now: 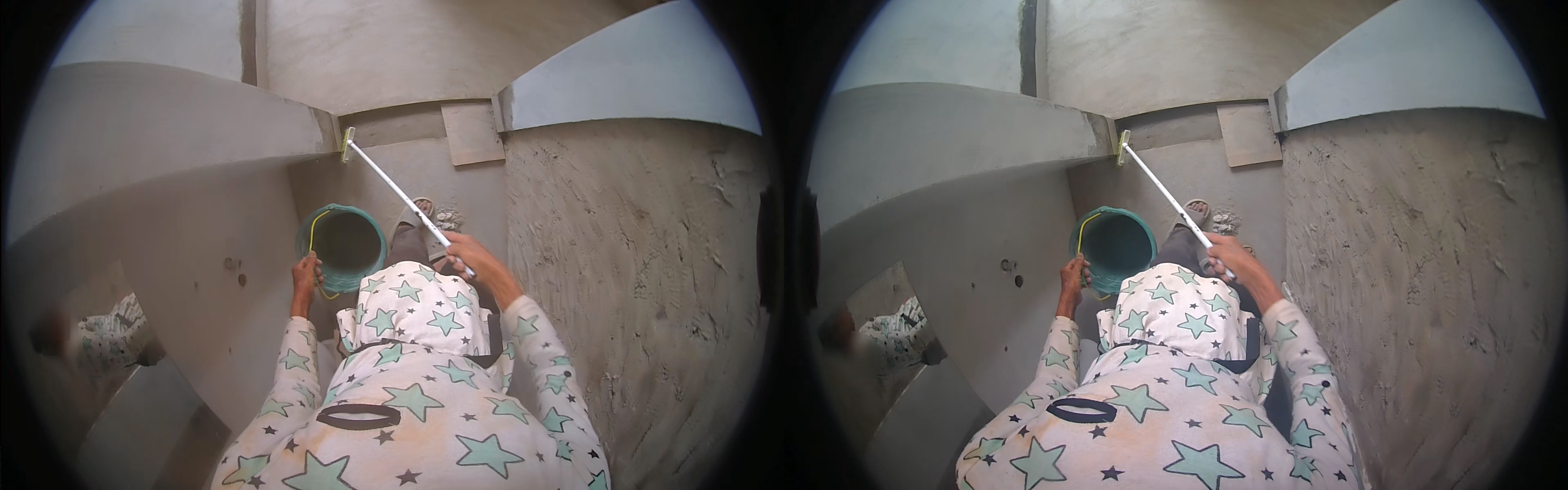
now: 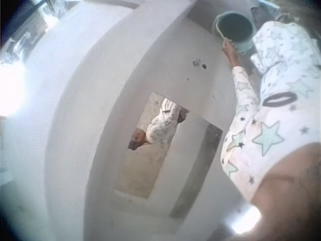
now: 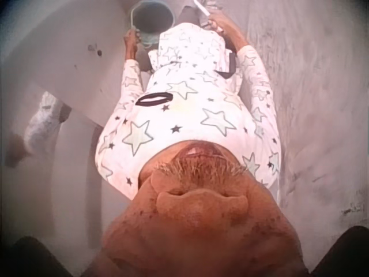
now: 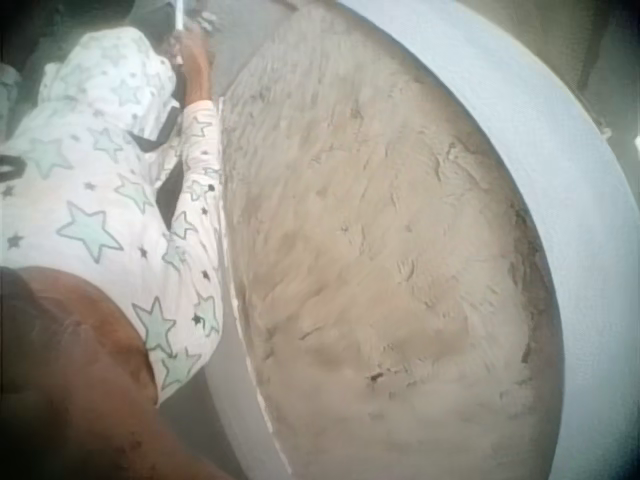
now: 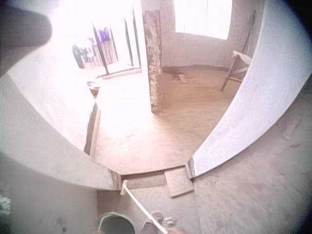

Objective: The person sweeps debris on a tiled floor using a broom while holding a bucket in the other hand. They move the debris toward a corner and then place the bucket on the floor.

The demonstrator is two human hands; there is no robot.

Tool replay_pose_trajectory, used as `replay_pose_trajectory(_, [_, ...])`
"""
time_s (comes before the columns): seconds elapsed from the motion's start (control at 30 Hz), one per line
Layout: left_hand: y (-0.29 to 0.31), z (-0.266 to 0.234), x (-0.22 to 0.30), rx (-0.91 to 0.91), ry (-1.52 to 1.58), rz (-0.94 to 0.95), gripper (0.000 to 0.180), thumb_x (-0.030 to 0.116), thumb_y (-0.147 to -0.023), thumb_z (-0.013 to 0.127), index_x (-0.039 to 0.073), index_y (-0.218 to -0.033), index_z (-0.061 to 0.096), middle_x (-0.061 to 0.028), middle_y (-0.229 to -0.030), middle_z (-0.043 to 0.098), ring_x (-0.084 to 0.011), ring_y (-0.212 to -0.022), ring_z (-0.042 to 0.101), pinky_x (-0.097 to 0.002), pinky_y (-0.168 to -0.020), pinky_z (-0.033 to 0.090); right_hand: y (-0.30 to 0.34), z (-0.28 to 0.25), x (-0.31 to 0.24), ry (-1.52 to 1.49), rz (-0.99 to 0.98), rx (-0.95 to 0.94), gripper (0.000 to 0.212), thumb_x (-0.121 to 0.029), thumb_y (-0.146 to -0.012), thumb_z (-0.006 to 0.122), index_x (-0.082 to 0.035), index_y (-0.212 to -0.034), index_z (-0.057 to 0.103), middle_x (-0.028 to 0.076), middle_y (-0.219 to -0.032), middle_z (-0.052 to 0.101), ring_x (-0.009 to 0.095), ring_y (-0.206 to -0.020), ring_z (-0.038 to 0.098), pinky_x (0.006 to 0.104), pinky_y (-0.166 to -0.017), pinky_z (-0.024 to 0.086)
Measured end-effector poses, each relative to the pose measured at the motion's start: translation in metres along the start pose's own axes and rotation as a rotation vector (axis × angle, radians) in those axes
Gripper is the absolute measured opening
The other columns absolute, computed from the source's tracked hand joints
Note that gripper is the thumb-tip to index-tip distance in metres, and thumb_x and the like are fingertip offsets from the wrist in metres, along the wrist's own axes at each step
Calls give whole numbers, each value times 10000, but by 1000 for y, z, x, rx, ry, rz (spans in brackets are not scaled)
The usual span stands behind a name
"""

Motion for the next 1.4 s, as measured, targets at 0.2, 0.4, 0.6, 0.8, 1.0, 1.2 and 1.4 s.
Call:
replay_pose_trajectory(0.2, [11, -6, -14, 30, 37, -43, 391, 439, -939, 570, 67, -818, 588, 5, -598, 485, -109, -477, 495, -272, -440, 423, -46, -24, 7, -7, 81, 104, 535, -34, -870, 450, -123, -1398, 464, -44, -631, 448, 30, -419, 381, 211, -313, 305])
replay_pose_trajectory(0.4, [10, -10, -24, 75, 72, -100, 384, 435, -936, 577, 70, -817, 588, 4, -596, 485, -109, -468, 492, -271, -435, 426, 3, -32, 8, 68, 89, 176, 593, -29, -857, 449, -167, -1434, 429, -51, -621, 432, 31, -404, 369, 213, -313, 310])
replay_pose_trajectory(0.6, [12, -11, -19, 88, 90, -82, 374, 419, -936, 571, 71, -802, 585, 4, -603, 467, -101, -489, 477, -276, -444, 414, -31, -19, -14, 205, 51, 114, 561, -37, -856, 445, -156, -1403, 473, -50, -604, 441, 42, -403, 380, 233, -317, 323])
replay_pose_trajectory(0.8, [18, -16, -10, 111, 134, -71, 377, 414, -942, 569, 61, -810, 584, 4, -608, 472, -101, -489, 475, -263, -449, 414, -55, -42, -17, 343, -17, 193, 574, -45, -828, 441, -161, -1388, 496, -50, -591, 434, 50, -410, 388, 247, -329, 329])
replay_pose_trajectory(1.0, [18, -18, -14, 148, 240, -15, 383, 417, -939, 575, 52, -823, 583, 0, -621, 475, -101, -489, 468, -254, -452, 417, -1, -25, -29, 421, 11, 274, 595, -55, -827, 455, -153, -1414, 465, -54, -596, 432, 45, -417, 379, 237, -344, 334])
replay_pose_trajectory(1.2, [21, -23, -9, 242, 382, -19, 379, 397, -936, 581, 36, -819, 585, 1, -604, 462, -95, -481, 448, -245, -429, 387, -23, -26, -27, 401, 81, 236, 618, -72, -800, 477, -167, -1411, 471, -24, -600, 462, 68, -423, 403, 270, -350, 355])
replay_pose_trajectory(1.4, [27, -54, -2, 346, 431, 54, 409, 452, -935, 574, 49, -865, 566, 25, -615, 424, -75, -494, 419, -228, -440, 379, -41, -65, -3, 898, -423, 338, 629, -65, -724, 484, -77, -1352, 529, 23, -602, 500, 120, -428, 439, 280, -366, 353])
Point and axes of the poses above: each hand's wrist, its own y-axis away from the middle knuckle, its own z-axis out of the palm, x = y × z, the point moved 2 cm from there along -y, towards the middle knuckle
